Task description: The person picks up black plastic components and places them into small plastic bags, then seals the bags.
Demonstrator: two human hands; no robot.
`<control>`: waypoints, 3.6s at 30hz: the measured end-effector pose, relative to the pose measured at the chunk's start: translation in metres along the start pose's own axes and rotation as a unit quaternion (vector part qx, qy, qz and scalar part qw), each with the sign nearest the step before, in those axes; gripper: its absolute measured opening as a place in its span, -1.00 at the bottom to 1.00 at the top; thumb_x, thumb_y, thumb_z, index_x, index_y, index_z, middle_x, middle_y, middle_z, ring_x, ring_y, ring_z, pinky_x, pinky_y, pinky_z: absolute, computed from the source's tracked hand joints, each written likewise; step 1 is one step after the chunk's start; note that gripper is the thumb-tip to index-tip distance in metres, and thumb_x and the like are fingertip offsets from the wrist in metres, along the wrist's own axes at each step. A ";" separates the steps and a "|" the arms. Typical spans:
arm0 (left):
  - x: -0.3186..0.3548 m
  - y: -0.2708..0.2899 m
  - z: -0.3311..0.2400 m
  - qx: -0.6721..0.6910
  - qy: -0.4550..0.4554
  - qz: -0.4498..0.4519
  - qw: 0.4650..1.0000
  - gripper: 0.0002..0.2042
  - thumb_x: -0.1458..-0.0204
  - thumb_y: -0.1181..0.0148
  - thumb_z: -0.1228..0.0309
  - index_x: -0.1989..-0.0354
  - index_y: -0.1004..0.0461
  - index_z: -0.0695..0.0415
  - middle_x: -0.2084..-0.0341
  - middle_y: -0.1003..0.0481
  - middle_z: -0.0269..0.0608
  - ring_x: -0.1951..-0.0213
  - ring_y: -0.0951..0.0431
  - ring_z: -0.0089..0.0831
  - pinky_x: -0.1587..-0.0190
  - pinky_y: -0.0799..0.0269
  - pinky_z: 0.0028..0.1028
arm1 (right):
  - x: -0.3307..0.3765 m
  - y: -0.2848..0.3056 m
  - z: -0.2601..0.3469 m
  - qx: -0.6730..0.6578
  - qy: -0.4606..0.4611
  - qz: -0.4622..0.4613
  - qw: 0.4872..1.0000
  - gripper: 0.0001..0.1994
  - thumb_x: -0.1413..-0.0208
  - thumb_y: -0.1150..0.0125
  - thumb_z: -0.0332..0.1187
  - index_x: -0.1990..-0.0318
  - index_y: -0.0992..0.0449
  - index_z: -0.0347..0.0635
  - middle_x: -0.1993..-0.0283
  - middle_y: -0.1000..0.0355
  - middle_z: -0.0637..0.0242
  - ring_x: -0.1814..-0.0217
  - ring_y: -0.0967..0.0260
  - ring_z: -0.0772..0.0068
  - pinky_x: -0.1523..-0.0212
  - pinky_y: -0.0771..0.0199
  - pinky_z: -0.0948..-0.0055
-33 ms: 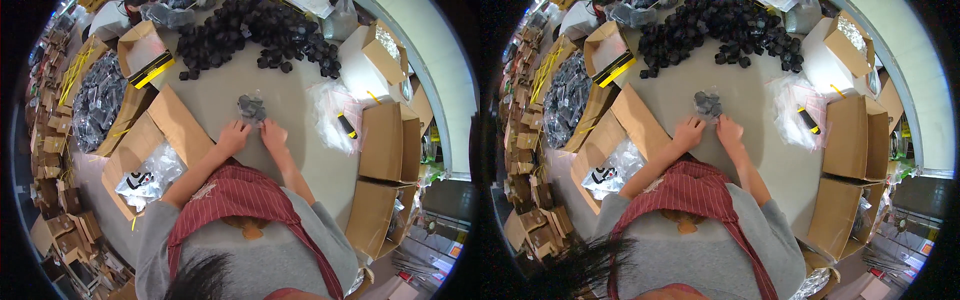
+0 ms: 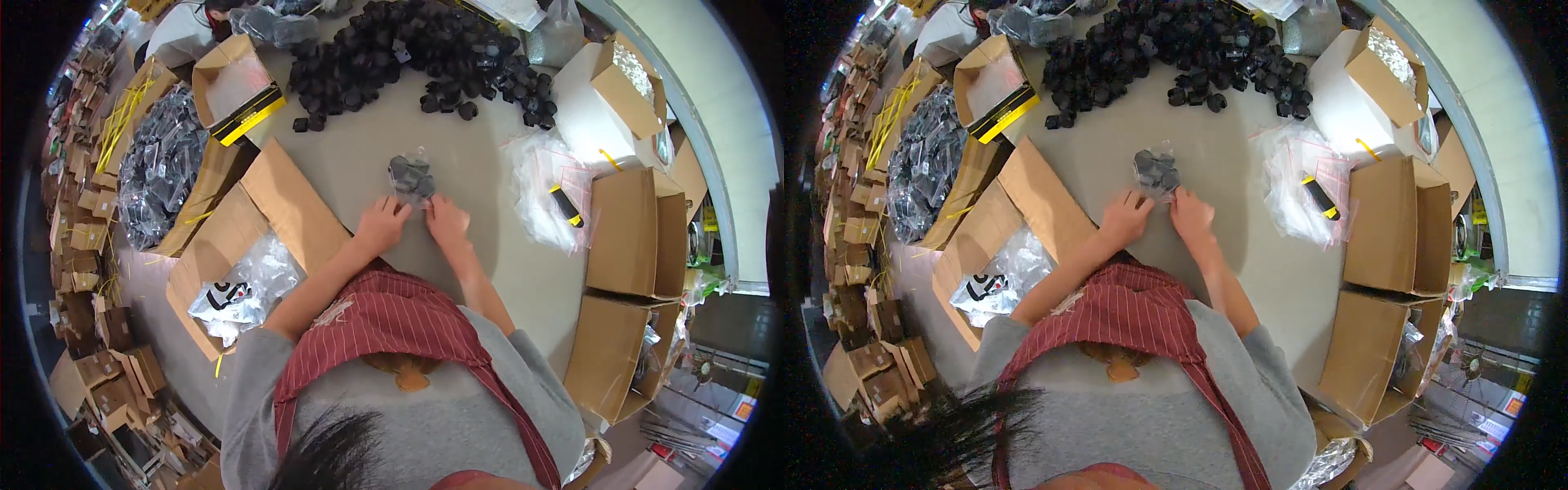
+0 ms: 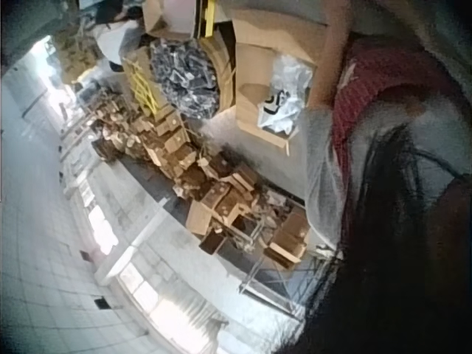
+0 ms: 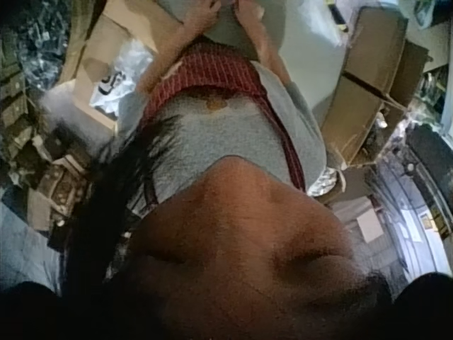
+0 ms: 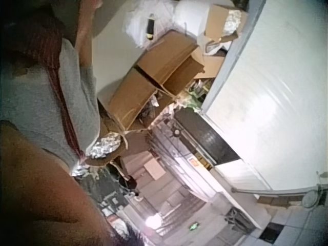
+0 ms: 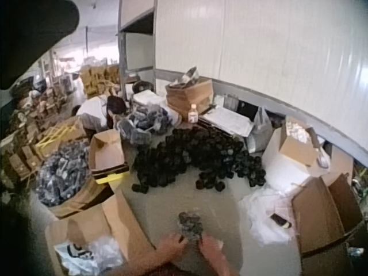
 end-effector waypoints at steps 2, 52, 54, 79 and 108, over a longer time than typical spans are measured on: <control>-0.005 0.013 -0.007 -0.023 -0.031 -0.056 0.998 -0.78 0.09 -0.14 0.46 0.22 -0.46 0.13 0.10 -0.44 -0.06 0.01 -0.45 -0.12 0.07 -0.48 -0.20 | 0.000 -0.001 -0.003 -0.020 0.004 -0.006 1.000 -0.81 -0.17 -0.13 -0.17 0.22 -0.41 -0.05 0.31 -0.50 0.19 0.34 -0.51 0.00 0.39 -0.47 0.01; -0.058 -0.001 0.081 0.221 0.164 -0.142 0.951 -0.82 -0.12 -0.18 0.26 0.16 -0.65 -0.11 0.36 -0.52 -0.19 0.24 -0.44 -0.16 0.07 -0.32 -0.27 | 0.038 0.050 0.002 -0.225 0.161 -0.211 0.938 -0.64 0.01 -0.23 -0.54 0.00 -0.45 -0.19 0.07 -0.42 0.16 0.08 -0.40 0.13 0.08 -0.40 0.21; -0.062 -0.005 0.087 0.263 0.141 -0.143 0.944 -0.81 -0.13 -0.17 0.25 0.15 -0.65 -0.10 0.36 -0.54 -0.18 0.22 -0.44 -0.16 0.08 -0.34 -0.26 | 0.046 0.051 0.017 -0.172 0.243 -0.195 0.935 -0.60 0.07 -0.21 -0.57 -0.01 -0.45 -0.18 0.02 -0.42 0.19 0.04 -0.40 0.15 0.02 -0.39 0.19; -0.060 0.007 0.079 0.235 0.118 -0.176 0.949 -0.74 -0.10 -0.20 0.32 0.03 -0.58 -0.04 0.05 -0.46 -0.10 0.07 -0.44 -0.09 -0.04 -0.35 -0.20 | 0.037 0.027 0.035 -0.091 0.176 -0.123 0.973 -0.44 -0.06 -0.18 -0.44 -0.29 -0.33 -0.06 -0.31 -0.15 -0.13 -0.15 -0.25 -0.17 -0.12 -0.30 0.05; -0.034 0.105 -0.039 0.105 -0.188 -0.206 0.955 -0.84 0.05 -0.24 0.43 0.27 -0.48 0.10 0.21 -0.49 -0.26 0.11 -0.49 -0.24 0.01 -0.43 -0.30 | 0.046 0.146 0.059 -0.016 0.222 -0.279 0.934 -0.78 0.12 -0.28 -0.48 0.24 -0.57 -0.11 -0.05 -0.37 0.15 -0.14 -0.24 0.03 -0.23 -0.09 -0.01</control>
Point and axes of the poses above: each hand's wrist, its own x-axis away from the middle knuckle, its own y-axis out of the back of the hand, z = x × y, the point moved 6 cm from there along -x, towards the middle knuckle
